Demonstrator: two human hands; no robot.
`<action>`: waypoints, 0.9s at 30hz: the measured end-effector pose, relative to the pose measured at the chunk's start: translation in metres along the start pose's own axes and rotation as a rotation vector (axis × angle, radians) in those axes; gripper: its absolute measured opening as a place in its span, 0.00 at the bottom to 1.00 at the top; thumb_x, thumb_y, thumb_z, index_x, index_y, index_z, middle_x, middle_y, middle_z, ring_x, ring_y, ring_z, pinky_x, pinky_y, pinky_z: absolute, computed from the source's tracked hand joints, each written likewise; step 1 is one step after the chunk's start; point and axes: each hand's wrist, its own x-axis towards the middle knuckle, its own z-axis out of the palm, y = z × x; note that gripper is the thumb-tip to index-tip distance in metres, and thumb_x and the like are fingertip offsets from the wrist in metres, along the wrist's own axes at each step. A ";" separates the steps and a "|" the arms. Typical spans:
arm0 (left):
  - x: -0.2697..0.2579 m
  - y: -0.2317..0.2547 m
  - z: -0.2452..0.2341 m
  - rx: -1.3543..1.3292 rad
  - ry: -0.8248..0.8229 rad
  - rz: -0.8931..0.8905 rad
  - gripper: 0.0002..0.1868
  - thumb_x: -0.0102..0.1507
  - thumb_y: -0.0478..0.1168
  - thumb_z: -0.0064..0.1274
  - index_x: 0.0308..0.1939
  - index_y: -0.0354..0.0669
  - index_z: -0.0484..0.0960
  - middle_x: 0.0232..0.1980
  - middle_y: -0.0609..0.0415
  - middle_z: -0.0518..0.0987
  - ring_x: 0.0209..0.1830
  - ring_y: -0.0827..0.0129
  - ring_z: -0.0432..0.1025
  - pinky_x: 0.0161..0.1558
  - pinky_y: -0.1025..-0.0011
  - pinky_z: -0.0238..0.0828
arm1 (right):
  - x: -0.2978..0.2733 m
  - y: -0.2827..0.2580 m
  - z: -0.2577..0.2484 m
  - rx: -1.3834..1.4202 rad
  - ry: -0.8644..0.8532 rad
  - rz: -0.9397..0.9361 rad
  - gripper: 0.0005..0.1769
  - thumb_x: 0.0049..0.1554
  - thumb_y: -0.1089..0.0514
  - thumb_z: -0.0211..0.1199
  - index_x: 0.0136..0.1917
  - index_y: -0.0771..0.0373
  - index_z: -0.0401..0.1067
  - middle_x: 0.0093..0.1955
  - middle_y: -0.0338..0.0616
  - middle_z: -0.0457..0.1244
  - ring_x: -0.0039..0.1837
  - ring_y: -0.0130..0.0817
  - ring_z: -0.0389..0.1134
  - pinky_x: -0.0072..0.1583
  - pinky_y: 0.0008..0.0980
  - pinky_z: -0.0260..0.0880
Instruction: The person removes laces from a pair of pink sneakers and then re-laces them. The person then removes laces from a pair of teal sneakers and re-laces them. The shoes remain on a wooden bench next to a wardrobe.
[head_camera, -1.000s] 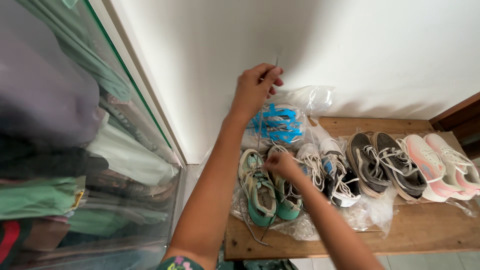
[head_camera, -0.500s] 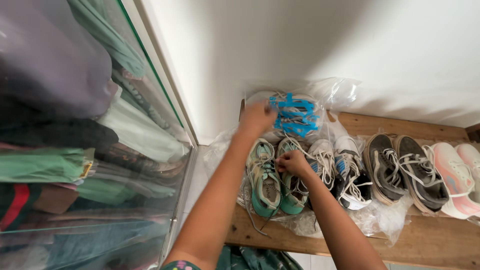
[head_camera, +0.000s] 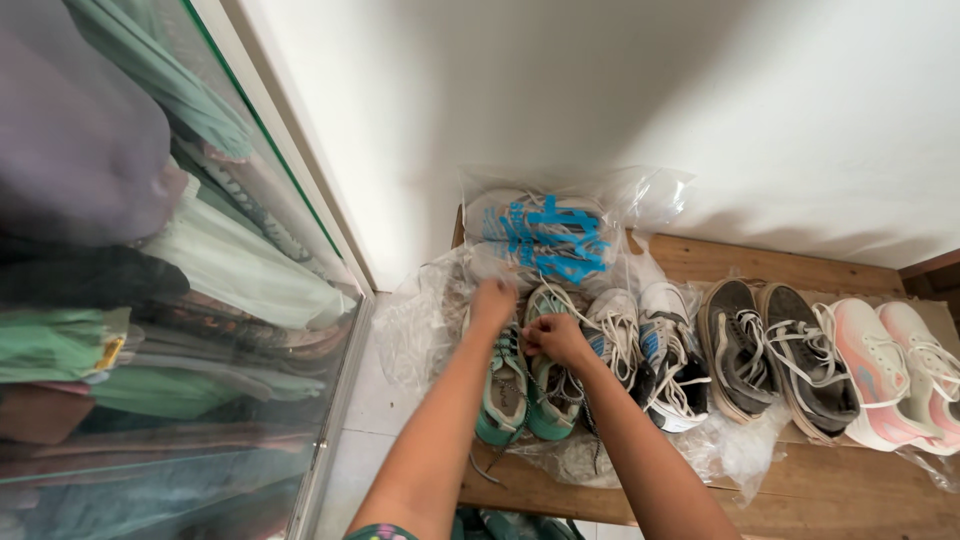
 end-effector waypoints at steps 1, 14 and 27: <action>0.015 0.013 -0.008 -0.283 -0.011 -0.054 0.22 0.70 0.52 0.47 0.38 0.36 0.84 0.34 0.44 0.83 0.37 0.54 0.79 0.42 0.58 0.76 | 0.004 -0.006 -0.001 -0.007 -0.008 0.018 0.12 0.58 0.59 0.67 0.45 0.73 0.78 0.39 0.47 0.71 0.38 0.31 0.74 0.44 0.31 0.75; 0.025 0.213 -0.242 -0.526 0.365 0.351 0.14 0.69 0.42 0.45 0.40 0.39 0.84 0.35 0.56 0.86 0.35 0.76 0.79 0.43 0.72 0.74 | -0.010 -0.062 -0.013 0.050 -0.123 0.239 0.11 0.57 0.58 0.68 0.46 0.70 0.79 0.42 0.49 0.72 0.42 0.34 0.74 0.47 0.30 0.79; 0.046 0.164 -0.236 -0.391 0.492 0.365 0.12 0.70 0.41 0.44 0.49 0.48 0.85 0.39 0.55 0.86 0.29 0.68 0.72 0.34 0.67 0.69 | -0.013 -0.071 -0.016 0.077 -0.157 0.294 0.11 0.58 0.58 0.67 0.48 0.70 0.79 0.44 0.49 0.72 0.45 0.35 0.75 0.50 0.31 0.80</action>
